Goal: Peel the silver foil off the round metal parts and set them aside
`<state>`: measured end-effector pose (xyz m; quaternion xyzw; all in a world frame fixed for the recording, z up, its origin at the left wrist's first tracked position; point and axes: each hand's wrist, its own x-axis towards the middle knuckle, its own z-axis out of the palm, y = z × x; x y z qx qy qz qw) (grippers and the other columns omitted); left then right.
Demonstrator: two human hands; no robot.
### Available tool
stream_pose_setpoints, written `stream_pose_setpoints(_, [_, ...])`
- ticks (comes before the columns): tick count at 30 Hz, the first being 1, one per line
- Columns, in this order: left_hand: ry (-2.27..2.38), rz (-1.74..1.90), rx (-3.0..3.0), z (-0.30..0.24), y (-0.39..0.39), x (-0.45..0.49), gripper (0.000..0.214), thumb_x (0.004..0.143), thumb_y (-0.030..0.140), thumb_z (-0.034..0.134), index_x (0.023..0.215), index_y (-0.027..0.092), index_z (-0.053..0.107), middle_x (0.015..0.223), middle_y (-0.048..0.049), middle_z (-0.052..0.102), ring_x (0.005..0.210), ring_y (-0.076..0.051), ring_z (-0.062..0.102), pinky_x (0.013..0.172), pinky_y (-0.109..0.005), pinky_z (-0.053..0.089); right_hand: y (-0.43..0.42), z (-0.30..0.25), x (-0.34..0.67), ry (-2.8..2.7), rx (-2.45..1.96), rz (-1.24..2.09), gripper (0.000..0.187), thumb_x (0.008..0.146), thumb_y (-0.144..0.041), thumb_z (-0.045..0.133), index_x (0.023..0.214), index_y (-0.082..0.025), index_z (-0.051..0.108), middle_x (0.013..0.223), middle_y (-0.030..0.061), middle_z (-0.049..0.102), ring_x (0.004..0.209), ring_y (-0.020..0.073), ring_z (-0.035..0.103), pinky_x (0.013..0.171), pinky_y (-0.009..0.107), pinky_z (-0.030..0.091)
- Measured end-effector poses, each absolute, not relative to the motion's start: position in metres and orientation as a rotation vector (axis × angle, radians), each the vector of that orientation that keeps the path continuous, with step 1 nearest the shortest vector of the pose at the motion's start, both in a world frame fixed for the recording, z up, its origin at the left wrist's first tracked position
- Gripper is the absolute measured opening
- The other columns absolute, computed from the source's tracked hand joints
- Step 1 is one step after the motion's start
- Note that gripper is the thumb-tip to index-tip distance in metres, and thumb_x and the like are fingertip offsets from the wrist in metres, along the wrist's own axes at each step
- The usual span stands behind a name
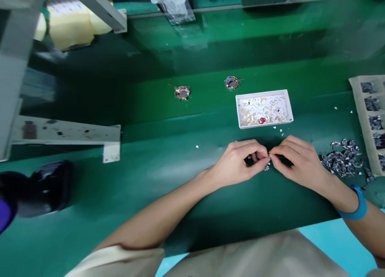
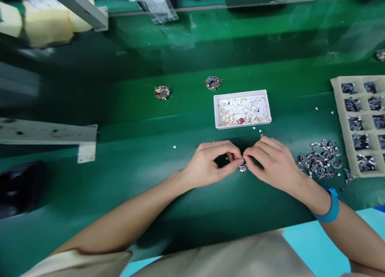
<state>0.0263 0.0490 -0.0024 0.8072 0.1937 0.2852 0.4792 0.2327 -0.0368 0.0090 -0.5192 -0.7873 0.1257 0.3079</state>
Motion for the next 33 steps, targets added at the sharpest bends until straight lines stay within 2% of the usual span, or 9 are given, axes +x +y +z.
stream_pose_setpoints(10, [0.398, 0.518, 2.108, 0.003, 0.055, 0.024, 0.005, 0.1, 0.018, 0.062, 0.096, 0.018, 0.062, 0.087, -0.0026, 0.065, 0.069, -0.012, 0.06, 0.062, -0.024, 0.05, -0.036, 0.013, 0.232, -1.991, -1.405, 0.415, 0.012, 0.096, -0.013, 0.058, 0.089, -0.023, 0.059, 0.077, 0.0006, 0.064, 0.073, 0.0184, 0.058, 0.067, 0.033, 0.047])
stream_pose_setpoints(17, [0.769, 1.124, 2.216, 0.002, 0.076, 0.032, 0.01, 0.095, 0.01, 0.066, 0.091, 0.018, 0.068, 0.09, -0.0028, 0.068, 0.068, -0.012, 0.06, 0.057, -0.023, 0.047, -0.034, 0.01, 0.238, -1.922, -1.463, 0.415, 0.009, 0.096, -0.015, 0.059, 0.092, -0.022, 0.061, 0.082, 0.0013, 0.069, 0.077, 0.0182, 0.063, 0.07, 0.033, 0.05])
stream_pose_setpoints(21, [0.991, 1.148, 2.216, -0.006, 0.104, 0.022, 0.021, 0.091, 0.027, 0.08, 0.078, 0.019, 0.066, 0.07, 0.0006, 0.063, 0.061, -0.013, 0.057, 0.058, -0.026, 0.046, -0.034, 0.01, 0.238, -1.97, -1.455, 0.404, 0.01, 0.097, -0.014, 0.058, 0.093, -0.022, 0.061, 0.084, 0.0017, 0.07, 0.078, 0.0181, 0.065, 0.069, 0.033, 0.051])
stream_pose_setpoints(23, [1.14, 1.206, 2.17, -0.012, 0.126, 0.007, 0.017, 0.09, 0.029, 0.079, 0.083, 0.019, 0.068, 0.076, -0.0015, 0.066, 0.064, -0.015, 0.059, 0.057, -0.028, 0.045, -0.035, 0.009, 0.237, -1.99, -1.448, 0.397, 0.01, 0.097, -0.014, 0.057, 0.093, -0.022, 0.061, 0.085, 0.0019, 0.07, 0.078, 0.0179, 0.066, 0.069, 0.032, 0.051])
stream_pose_setpoints(24, [1.22, 1.228, 2.146, -0.016, 0.138, -0.003, 0.011, 0.09, 0.027, 0.078, 0.092, 0.02, 0.071, 0.088, -0.0041, 0.069, 0.07, -0.017, 0.062, 0.057, -0.029, 0.045, -0.036, 0.009, 0.237, -1.994, -1.446, 0.389, 0.011, 0.098, -0.014, 0.057, 0.094, -0.023, 0.061, 0.085, 0.0019, 0.071, 0.077, 0.0177, 0.067, 0.068, 0.032, 0.051])
stream_pose_setpoints(26, [1.371, 1.228, 2.123, -0.027, 0.164, -0.025, 0.033, 0.084, 0.024, 0.082, 0.115, 0.023, 0.071, 0.114, -0.0096, 0.066, 0.089, -0.024, 0.066, 0.07, -0.035, 0.053, -0.037, 0.009, 0.237, -1.996, -1.449, 0.374, 0.01, 0.1, -0.015, 0.057, 0.096, -0.023, 0.062, 0.086, 0.0017, 0.072, 0.078, 0.0174, 0.068, 0.068, 0.031, 0.051])
stream_pose_setpoints(27, [1.469, 1.237, 2.115, -0.034, 0.176, -0.036, 0.04, 0.081, 0.024, 0.084, 0.119, 0.024, 0.071, 0.121, -0.0118, 0.063, 0.1, -0.029, 0.065, 0.081, -0.041, 0.054, -0.037, 0.009, 0.237, -1.998, -1.451, 0.367, 0.009, 0.101, -0.015, 0.057, 0.098, -0.022, 0.062, 0.088, 0.0016, 0.072, 0.078, 0.0171, 0.069, 0.068, 0.031, 0.051])
stream_pose_setpoints(29, [1.653, 1.228, 2.072, -0.048, 0.196, -0.055, 0.035, 0.08, 0.03, 0.088, 0.111, 0.024, 0.074, 0.118, -0.0143, 0.061, 0.113, -0.037, 0.06, 0.099, -0.051, 0.049, -0.038, 0.009, 0.238, -2.009, -1.458, 0.352, 0.007, 0.104, -0.018, 0.058, 0.102, -0.022, 0.063, 0.091, 0.0014, 0.073, 0.078, 0.0162, 0.069, 0.069, 0.031, 0.051])
stream_pose_setpoints(33, [1.75, 1.143, 2.013, -0.065, 0.213, -0.068, 0.026, 0.077, 0.04, 0.09, 0.093, 0.023, 0.078, 0.1, -0.014, 0.064, 0.108, -0.038, 0.059, 0.098, -0.057, 0.048, -0.04, 0.01, 0.238, -2.036, -1.459, 0.335, 0.005, 0.106, -0.021, 0.06, 0.104, -0.022, 0.064, 0.092, 0.0011, 0.074, 0.067, 0.0127, 0.066, 0.059, 0.029, 0.046])
